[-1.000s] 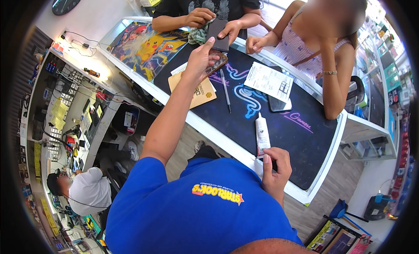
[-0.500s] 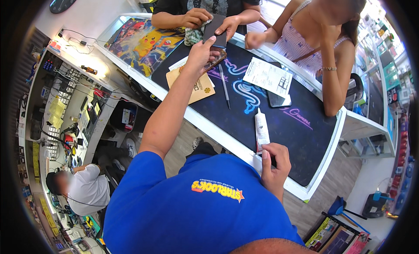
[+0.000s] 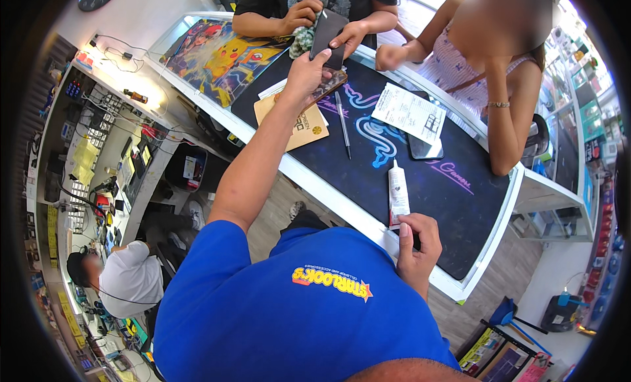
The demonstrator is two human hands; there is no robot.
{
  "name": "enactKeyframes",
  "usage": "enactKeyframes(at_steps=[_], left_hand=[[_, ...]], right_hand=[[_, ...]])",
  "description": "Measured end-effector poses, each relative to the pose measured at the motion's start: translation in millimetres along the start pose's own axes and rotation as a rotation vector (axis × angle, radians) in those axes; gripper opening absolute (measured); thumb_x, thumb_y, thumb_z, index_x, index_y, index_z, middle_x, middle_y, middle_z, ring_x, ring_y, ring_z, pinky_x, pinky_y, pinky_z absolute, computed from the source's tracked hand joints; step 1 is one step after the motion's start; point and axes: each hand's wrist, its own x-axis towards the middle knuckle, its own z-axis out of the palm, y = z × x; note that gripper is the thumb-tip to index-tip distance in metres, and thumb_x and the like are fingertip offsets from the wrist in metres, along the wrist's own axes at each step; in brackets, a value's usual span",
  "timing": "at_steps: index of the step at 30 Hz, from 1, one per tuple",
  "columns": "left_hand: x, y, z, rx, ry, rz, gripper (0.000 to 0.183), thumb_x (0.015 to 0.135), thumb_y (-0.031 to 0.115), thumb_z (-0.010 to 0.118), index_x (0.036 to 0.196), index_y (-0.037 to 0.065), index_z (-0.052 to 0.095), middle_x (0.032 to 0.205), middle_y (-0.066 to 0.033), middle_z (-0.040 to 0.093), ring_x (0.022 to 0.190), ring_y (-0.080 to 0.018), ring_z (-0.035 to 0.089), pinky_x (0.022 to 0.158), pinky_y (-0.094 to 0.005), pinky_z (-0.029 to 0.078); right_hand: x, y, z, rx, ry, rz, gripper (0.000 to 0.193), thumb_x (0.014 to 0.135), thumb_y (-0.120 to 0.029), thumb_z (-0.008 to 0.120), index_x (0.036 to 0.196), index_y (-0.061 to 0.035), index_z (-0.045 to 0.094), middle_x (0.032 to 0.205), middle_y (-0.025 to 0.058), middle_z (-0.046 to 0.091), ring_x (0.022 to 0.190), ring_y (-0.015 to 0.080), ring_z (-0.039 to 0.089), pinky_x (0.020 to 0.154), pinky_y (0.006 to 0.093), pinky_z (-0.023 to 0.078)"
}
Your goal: The person retrieves a phone and adhesive from the counter, then applies glue to the phone's edge and presses the frame together. The person handles the phone and adhesive tube throughout the process.
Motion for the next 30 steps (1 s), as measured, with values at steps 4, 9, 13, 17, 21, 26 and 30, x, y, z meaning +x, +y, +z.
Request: enactKeyframes(at_steps=[4,9,13,17,21,26,30], left_hand=[[3,2,3,0.107,0.013,0.104,0.034,0.102,0.033,0.064,0.104,-0.001,0.067,0.083,-0.0068,0.069,0.063,-0.0112,0.062,0.062,-0.0274,0.051],[3,5,2,0.147,0.015,0.097,0.036,0.102,0.037,0.064,0.106,0.001,0.065,0.084,-0.0050,0.069,0.066,-0.0086,0.063,0.061,-0.0237,0.048],[-2,4,2,0.165,0.021,0.084,0.037,0.101,0.040,0.064,0.108,0.004,0.065,0.086,-0.0032,0.070,0.066,-0.0059,0.062,0.061,-0.0222,0.047],[6,-1,-9,0.109,0.017,0.035,0.036,0.101,0.041,0.065,0.105,0.005,0.067,0.083,-0.0016,0.070,0.065,-0.0052,0.060,0.062,-0.0201,0.045],[15,0,-7,0.174,-0.038,0.025,0.042,0.099,0.042,0.066,0.103,0.001,0.069,0.079,-0.0035,0.068,0.063,-0.0091,0.061,0.058,-0.0256,0.048],[10,17,0,0.277,-0.012,0.141,0.047,0.099,0.044,0.067,0.107,-0.003,0.067,0.088,-0.0080,0.069,0.070,-0.0128,0.066,0.060,-0.0277,0.055],[7,10,-4,0.274,-0.039,0.156,0.041,0.099,0.037,0.067,0.108,-0.003,0.065,0.088,-0.0081,0.069,0.070,-0.0131,0.066,0.060,-0.0270,0.055]], right_hand=[[0,-2,0,0.003,0.009,0.009,0.009,0.092,-0.006,0.070,0.099,-0.0025,0.074,0.095,0.0112,0.071,0.089,0.0253,0.063,0.080,0.0356,0.049],[1,-1,0,-0.006,0.019,-0.003,0.009,0.091,-0.006,0.070,0.099,-0.0025,0.074,0.095,0.0110,0.071,0.088,0.0253,0.063,0.080,0.0357,0.048],[1,-2,0,-0.014,0.033,-0.007,0.009,0.091,-0.005,0.070,0.099,-0.0025,0.074,0.094,0.0108,0.071,0.088,0.0250,0.062,0.079,0.0355,0.048],[-2,-2,0,0.001,0.037,-0.010,0.008,0.091,-0.005,0.070,0.097,-0.0028,0.074,0.094,0.0106,0.071,0.088,0.0257,0.063,0.080,0.0358,0.049],[3,-6,-2,-0.012,0.037,-0.022,0.007,0.090,-0.006,0.071,0.096,-0.0041,0.074,0.094,0.0095,0.071,0.088,0.0262,0.064,0.081,0.0364,0.049],[6,-3,-5,-0.073,0.025,-0.056,0.006,0.091,-0.010,0.072,0.096,-0.0082,0.074,0.094,0.0055,0.072,0.088,0.0234,0.063,0.084,0.0356,0.044],[5,0,-4,-0.101,0.035,-0.072,0.006,0.091,-0.011,0.072,0.096,-0.0083,0.073,0.095,0.0054,0.072,0.087,0.0230,0.063,0.085,0.0356,0.043]])
